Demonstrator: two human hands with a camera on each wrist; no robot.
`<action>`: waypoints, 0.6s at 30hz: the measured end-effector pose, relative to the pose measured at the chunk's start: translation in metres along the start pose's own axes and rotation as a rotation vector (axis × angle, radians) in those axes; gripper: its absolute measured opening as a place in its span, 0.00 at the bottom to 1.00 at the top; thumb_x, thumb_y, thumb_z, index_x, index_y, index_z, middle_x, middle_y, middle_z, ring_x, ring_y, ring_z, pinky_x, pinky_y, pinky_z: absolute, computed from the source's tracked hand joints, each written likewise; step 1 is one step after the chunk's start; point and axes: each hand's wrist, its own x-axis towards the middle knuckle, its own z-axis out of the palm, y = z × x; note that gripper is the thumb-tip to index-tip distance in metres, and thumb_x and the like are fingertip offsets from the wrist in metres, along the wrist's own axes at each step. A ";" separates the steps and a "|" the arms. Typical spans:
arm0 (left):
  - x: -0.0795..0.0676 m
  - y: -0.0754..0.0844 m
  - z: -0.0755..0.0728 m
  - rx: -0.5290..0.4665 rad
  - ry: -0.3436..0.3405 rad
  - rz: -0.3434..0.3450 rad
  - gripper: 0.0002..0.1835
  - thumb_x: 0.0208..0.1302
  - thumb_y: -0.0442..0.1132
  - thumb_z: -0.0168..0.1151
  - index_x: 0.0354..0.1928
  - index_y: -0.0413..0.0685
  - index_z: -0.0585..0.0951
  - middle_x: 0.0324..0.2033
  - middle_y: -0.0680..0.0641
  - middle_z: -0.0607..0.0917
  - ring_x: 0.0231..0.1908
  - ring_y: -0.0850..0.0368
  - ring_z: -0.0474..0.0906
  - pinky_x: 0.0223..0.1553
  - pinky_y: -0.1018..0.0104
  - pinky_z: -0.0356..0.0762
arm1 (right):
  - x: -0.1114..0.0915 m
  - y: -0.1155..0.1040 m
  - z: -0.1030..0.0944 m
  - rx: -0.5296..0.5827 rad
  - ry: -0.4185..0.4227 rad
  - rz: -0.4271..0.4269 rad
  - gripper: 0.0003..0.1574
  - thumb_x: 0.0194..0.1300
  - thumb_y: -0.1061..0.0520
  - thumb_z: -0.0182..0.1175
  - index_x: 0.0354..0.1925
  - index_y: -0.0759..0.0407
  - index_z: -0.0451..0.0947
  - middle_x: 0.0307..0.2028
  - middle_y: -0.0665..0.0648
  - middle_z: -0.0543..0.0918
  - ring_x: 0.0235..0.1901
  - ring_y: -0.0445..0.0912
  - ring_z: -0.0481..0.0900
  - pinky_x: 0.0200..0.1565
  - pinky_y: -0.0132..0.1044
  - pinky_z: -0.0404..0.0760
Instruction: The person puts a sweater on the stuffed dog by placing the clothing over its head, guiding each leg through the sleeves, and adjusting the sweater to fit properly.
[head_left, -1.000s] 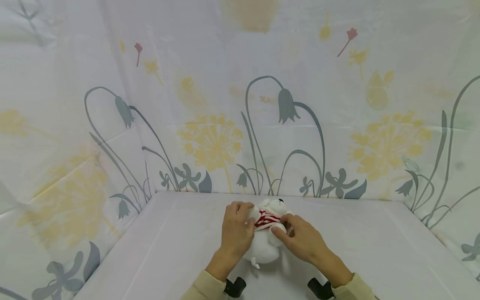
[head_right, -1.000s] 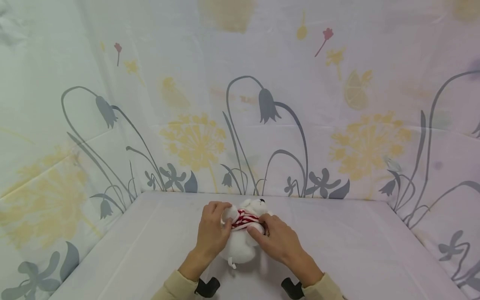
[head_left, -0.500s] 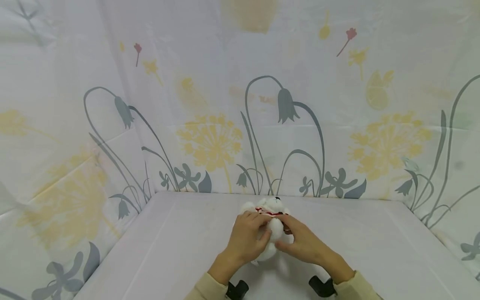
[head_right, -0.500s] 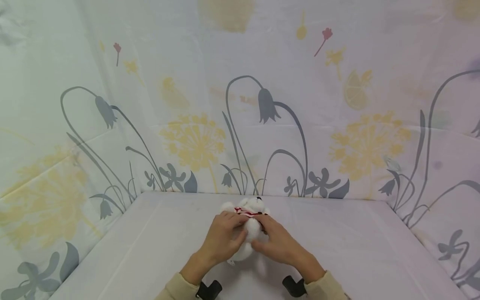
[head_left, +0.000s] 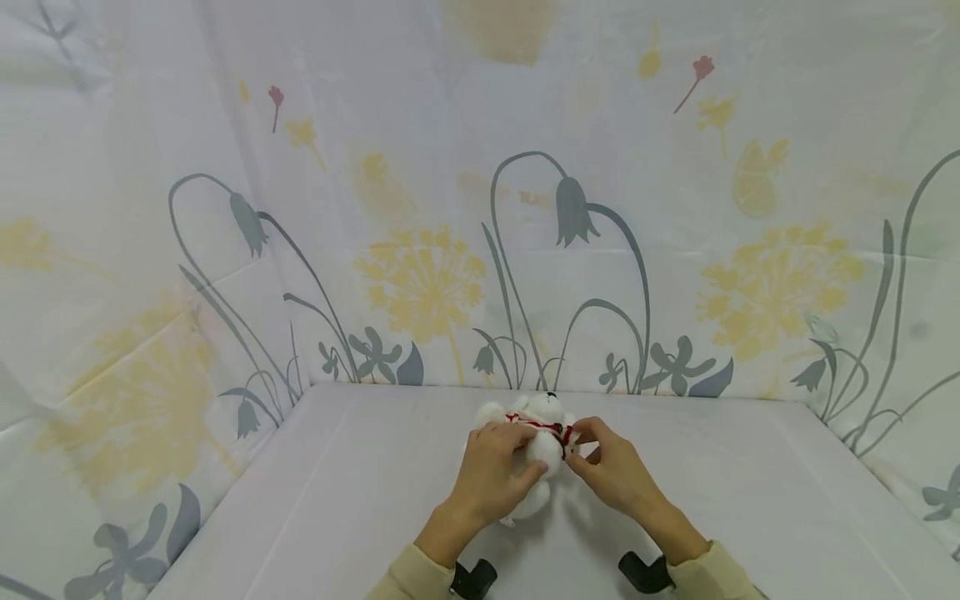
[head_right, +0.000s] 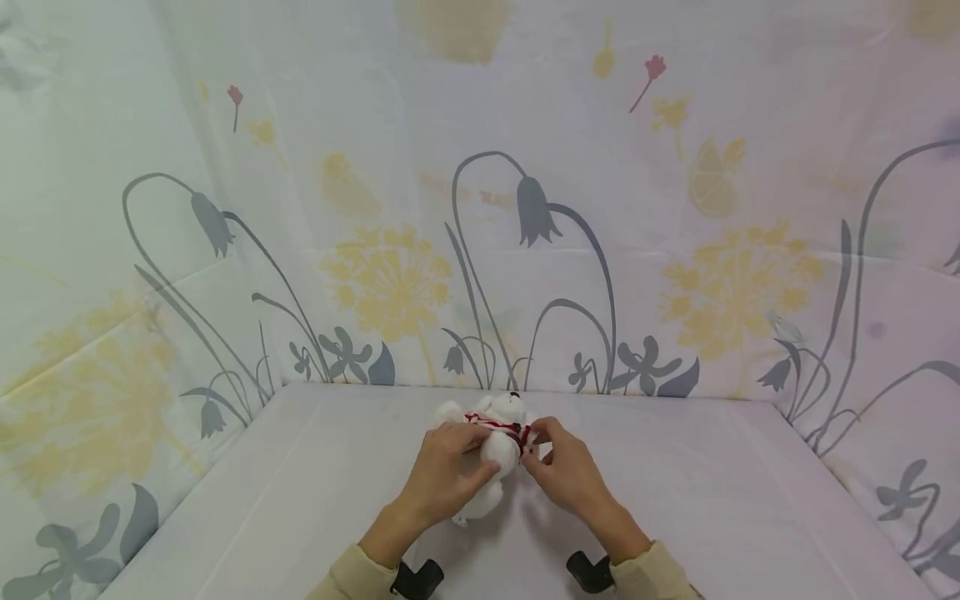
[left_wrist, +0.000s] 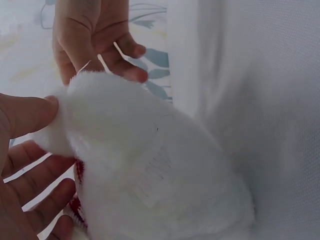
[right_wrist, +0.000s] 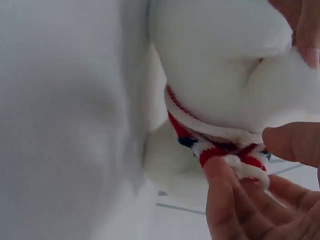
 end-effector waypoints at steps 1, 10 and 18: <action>0.000 0.000 0.000 -0.002 -0.001 -0.001 0.19 0.50 0.48 0.73 0.45 0.55 0.81 0.38 0.59 0.83 0.41 0.60 0.75 0.43 0.58 0.69 | 0.000 0.002 0.001 0.054 -0.043 0.011 0.24 0.61 0.59 0.63 0.55 0.57 0.70 0.47 0.61 0.80 0.25 0.44 0.80 0.26 0.35 0.76; -0.001 0.001 0.001 -0.011 -0.003 0.028 0.18 0.49 0.46 0.73 0.43 0.53 0.80 0.37 0.57 0.83 0.39 0.60 0.75 0.43 0.57 0.69 | 0.002 0.013 0.002 0.372 -0.273 0.044 0.29 0.70 0.52 0.54 0.63 0.63 0.59 0.52 0.70 0.73 0.29 0.54 0.83 0.28 0.44 0.81; 0.000 -0.003 0.004 -0.095 -0.017 0.041 0.17 0.50 0.41 0.74 0.43 0.49 0.80 0.37 0.55 0.84 0.40 0.62 0.78 0.44 0.66 0.74 | 0.002 0.015 0.004 0.512 -0.385 0.094 0.33 0.71 0.50 0.53 0.67 0.59 0.54 0.48 0.68 0.69 0.40 0.59 0.82 0.38 0.48 0.81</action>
